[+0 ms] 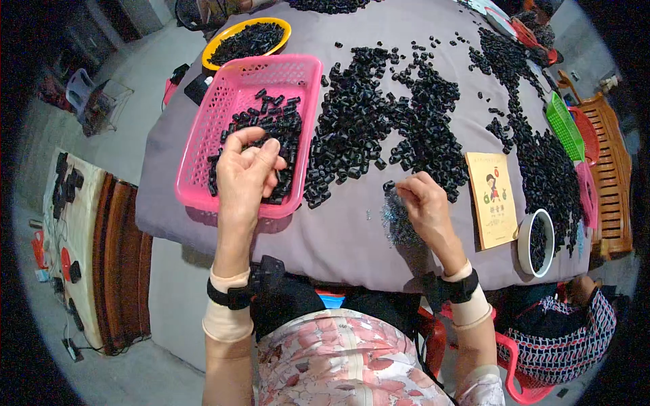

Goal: Manually assembling small black plastic components by hand at a shared work table.

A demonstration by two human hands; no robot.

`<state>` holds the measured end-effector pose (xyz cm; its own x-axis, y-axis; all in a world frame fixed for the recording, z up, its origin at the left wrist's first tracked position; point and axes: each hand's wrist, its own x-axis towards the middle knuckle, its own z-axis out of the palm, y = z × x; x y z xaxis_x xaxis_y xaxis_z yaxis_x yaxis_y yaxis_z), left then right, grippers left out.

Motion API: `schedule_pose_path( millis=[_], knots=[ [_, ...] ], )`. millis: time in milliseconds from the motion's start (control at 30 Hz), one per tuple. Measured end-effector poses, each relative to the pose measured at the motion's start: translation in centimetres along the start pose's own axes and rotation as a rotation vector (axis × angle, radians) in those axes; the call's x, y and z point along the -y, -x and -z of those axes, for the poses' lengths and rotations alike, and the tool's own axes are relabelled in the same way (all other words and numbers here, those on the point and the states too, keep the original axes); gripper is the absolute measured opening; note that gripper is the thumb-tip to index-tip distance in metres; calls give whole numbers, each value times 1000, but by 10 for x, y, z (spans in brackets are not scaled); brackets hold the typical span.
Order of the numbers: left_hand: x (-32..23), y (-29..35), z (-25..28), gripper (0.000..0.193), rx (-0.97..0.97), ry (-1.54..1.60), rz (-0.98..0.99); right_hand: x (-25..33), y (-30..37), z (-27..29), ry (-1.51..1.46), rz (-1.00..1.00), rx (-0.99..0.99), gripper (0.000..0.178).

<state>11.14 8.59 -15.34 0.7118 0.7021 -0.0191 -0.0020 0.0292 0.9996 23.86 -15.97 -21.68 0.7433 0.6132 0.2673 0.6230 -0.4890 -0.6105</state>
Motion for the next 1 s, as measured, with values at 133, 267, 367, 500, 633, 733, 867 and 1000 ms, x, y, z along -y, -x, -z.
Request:
schedule_pose_path(
  millis=[133,267,367,500,633,733,867,1000],
  knots=[
    [5,17,-16,27,80,-2,-99,-3,-12,-10,165,143,-34,11],
    [36,50,-48,11,316,-137,-43,-9,-18,-13,274,143,48,13],
    [38,61,-63,14,444,27,200,-8,-20,-10,281,198,63,15],
    [60,61,-78,17,482,-13,251,-10,-21,-12,311,293,94,16],
    [74,59,-85,19,489,32,309,-16,-20,-14,279,302,100,17],
    [81,57,-88,22,432,164,344,-13,-18,-13,258,261,33,17],
    [81,58,-87,25,365,334,324,29,-2,-8,97,279,142,18],
    [89,56,-83,22,359,452,376,38,6,-11,-126,177,121,16]
  ],
)
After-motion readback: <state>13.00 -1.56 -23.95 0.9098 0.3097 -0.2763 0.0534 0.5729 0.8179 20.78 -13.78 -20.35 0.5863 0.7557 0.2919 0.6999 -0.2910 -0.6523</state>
